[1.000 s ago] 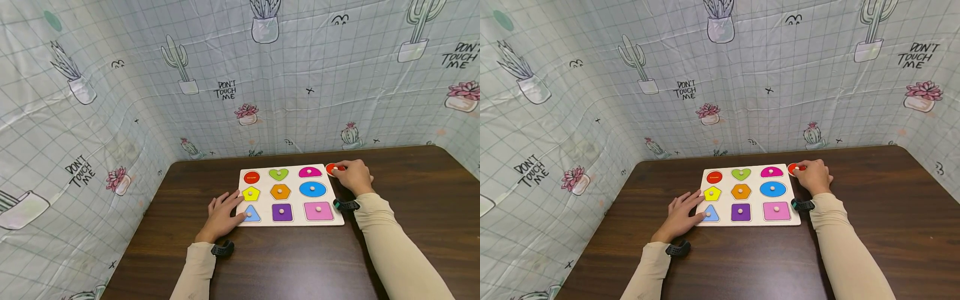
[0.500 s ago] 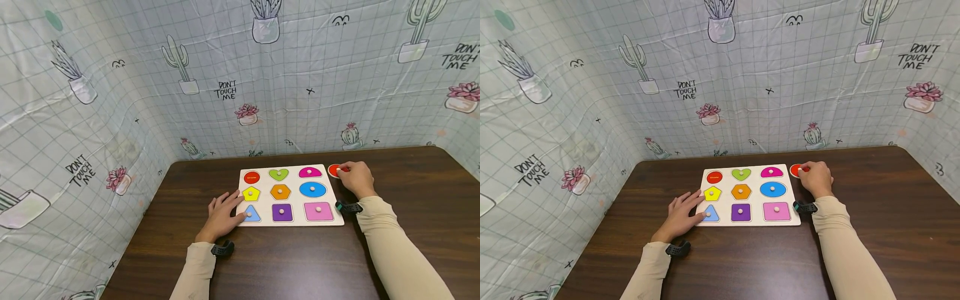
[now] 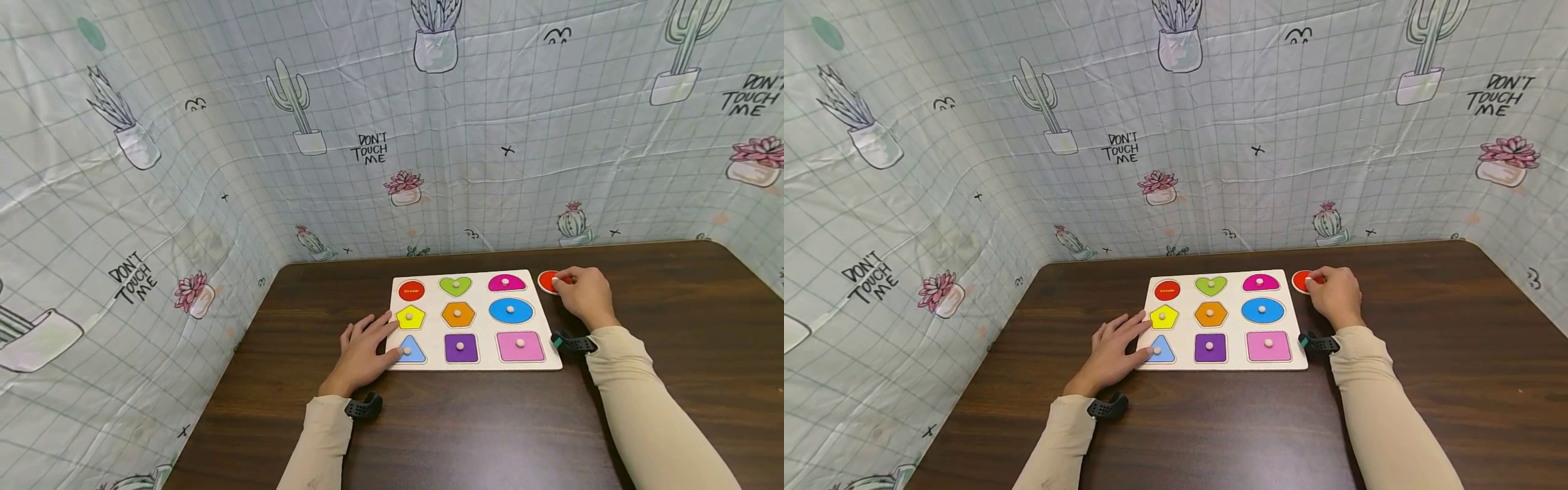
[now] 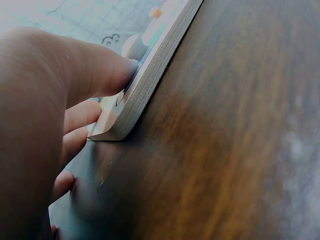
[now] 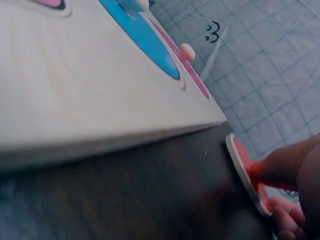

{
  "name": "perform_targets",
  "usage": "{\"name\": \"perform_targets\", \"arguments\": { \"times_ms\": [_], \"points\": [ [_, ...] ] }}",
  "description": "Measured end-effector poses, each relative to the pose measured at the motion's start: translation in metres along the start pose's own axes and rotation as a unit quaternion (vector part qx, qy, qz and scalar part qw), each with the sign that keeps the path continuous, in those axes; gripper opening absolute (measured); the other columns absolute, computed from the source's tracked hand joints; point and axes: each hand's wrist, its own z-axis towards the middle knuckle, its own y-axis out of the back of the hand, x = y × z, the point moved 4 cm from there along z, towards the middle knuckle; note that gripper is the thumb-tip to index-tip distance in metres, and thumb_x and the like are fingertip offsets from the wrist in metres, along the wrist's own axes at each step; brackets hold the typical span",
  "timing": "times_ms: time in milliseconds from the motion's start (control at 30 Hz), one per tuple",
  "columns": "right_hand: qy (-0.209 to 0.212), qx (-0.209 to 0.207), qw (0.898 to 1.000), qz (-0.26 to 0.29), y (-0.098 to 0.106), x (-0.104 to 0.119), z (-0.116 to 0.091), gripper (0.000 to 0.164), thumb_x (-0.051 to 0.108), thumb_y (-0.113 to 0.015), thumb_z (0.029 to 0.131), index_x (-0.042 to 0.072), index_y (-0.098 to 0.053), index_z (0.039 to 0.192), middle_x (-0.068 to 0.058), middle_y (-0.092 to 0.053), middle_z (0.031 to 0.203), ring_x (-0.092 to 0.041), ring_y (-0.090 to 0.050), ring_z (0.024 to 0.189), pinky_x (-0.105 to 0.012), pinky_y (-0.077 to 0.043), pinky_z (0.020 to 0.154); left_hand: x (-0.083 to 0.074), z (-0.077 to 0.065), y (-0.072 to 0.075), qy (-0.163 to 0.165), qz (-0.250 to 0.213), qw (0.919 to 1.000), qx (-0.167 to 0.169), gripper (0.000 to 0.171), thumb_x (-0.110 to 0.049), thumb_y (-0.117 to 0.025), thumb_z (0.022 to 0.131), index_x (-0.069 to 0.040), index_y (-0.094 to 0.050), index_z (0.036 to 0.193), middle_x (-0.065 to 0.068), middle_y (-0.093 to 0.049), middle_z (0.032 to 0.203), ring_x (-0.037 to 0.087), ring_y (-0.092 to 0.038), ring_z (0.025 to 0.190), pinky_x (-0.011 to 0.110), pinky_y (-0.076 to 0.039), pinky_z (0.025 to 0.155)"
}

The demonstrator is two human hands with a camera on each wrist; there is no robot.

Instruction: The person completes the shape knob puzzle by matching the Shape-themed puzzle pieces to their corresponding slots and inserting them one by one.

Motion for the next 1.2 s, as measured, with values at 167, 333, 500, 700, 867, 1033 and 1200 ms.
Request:
{"name": "perform_targets", "arguments": {
  "times_ms": [167,333,500,700,867,1033,1200],
  "points": [
    [0.009,0.002,1.000,0.022,0.002,-0.005,-0.003,0.031,0.022,-0.061,0.098,-0.006,-0.070,0.108,-0.033,-0.065,0.112,-0.050,-0.057,0.106,-0.061,-0.043,0.090,0.000,0.000,0.001,-0.001,0.000,1.0000,-0.007,0.059,-0.042,-0.059,0.093,-0.021,-0.054,0.147,-0.004,-0.037,0.159,0.030,-0.023,0.148,0.062,-0.004,0.115],
    [0.015,0.006,0.999,0.042,0.003,-0.009,-0.007,0.033,0.026,-0.060,0.099,-0.003,-0.069,0.113,-0.032,-0.064,0.115,-0.048,-0.057,0.109,-0.061,-0.042,0.092,0.000,0.000,0.001,0.000,0.000,1.0000,-0.007,0.059,-0.041,-0.060,0.092,-0.021,-0.054,0.147,-0.005,-0.037,0.159,0.030,-0.023,0.148,0.062,-0.004,0.115],
    [0.014,0.015,0.998,0.055,0.003,-0.011,-0.010,0.036,0.028,-0.059,0.100,-0.004,-0.068,0.114,-0.031,-0.063,0.117,-0.047,-0.057,0.108,-0.061,-0.043,0.091,0.000,0.000,0.001,0.005,-0.001,1.0000,-0.002,0.060,-0.041,-0.060,0.092,-0.021,-0.053,0.148,-0.004,-0.036,0.160,0.030,-0.023,0.148,0.062,-0.004,0.115],
    [0.006,0.018,0.996,0.083,0.006,-0.012,-0.012,0.037,0.030,-0.058,0.101,-0.003,-0.067,0.115,-0.027,-0.066,0.112,-0.039,-0.059,0.101,-0.047,-0.048,0.082,0.000,0.000,0.000,0.003,-0.004,1.0000,-0.003,0.059,-0.042,-0.059,0.092,-0.021,-0.054,0.147,-0.004,-0.036,0.160,0.030,-0.023,0.148,0.062,-0.004,0.115],
    [-0.010,0.004,0.993,0.113,0.008,-0.012,-0.014,0.037,0.030,-0.059,0.101,-0.003,-0.068,0.114,-0.023,-0.068,0.107,-0.022,-0.057,0.090,-0.025,-0.045,0.070,0.000,0.000,-0.001,0.003,-0.001,1.0000,-0.002,0.059,-0.043,-0.058,0.092,-0.022,-0.053,0.148,-0.004,-0.036,0.160,0.030,-0.023,0.148,0.062,-0.004,0.115],
    [-0.016,-0.014,0.992,0.124,0.008,-0.012,-0.017,0.036,0.030,-0.060,0.100,-0.002,-0.069,0.113,-0.021,-0.068,0.107,-0.008,-0.054,0.083,-0.020,-0.044,0.068,0.000,0.001,-0.001,0.004,0.002,1.0000,-0.003,0.060,-0.043,-0.059,0.092,-0.022,-0.053,0.148,-0.005,-0.036,0.160,0.030,-0.023,0.148,0.062,-0.004,0.115],
    [-0.018,-0.035,0.990,0.139,0.010,-0.011,-0.021,0.035,0.028,-0.061,0.100,-0.003,-0.069,0.113,-0.022,-0.068,0.108,0.000,-0.053,0.080,-0.016,-0.044,0.067,0.000,0.001,0.000,0.002,0.002,1.0000,-0.001,0.060,-0.043,-0.059,0.092,-0.021,-0.053,0.148,-0.004,-0.036,0.160,0.031,-0.023,0.148,0.062,-0.004,0.115]
  ]
}}
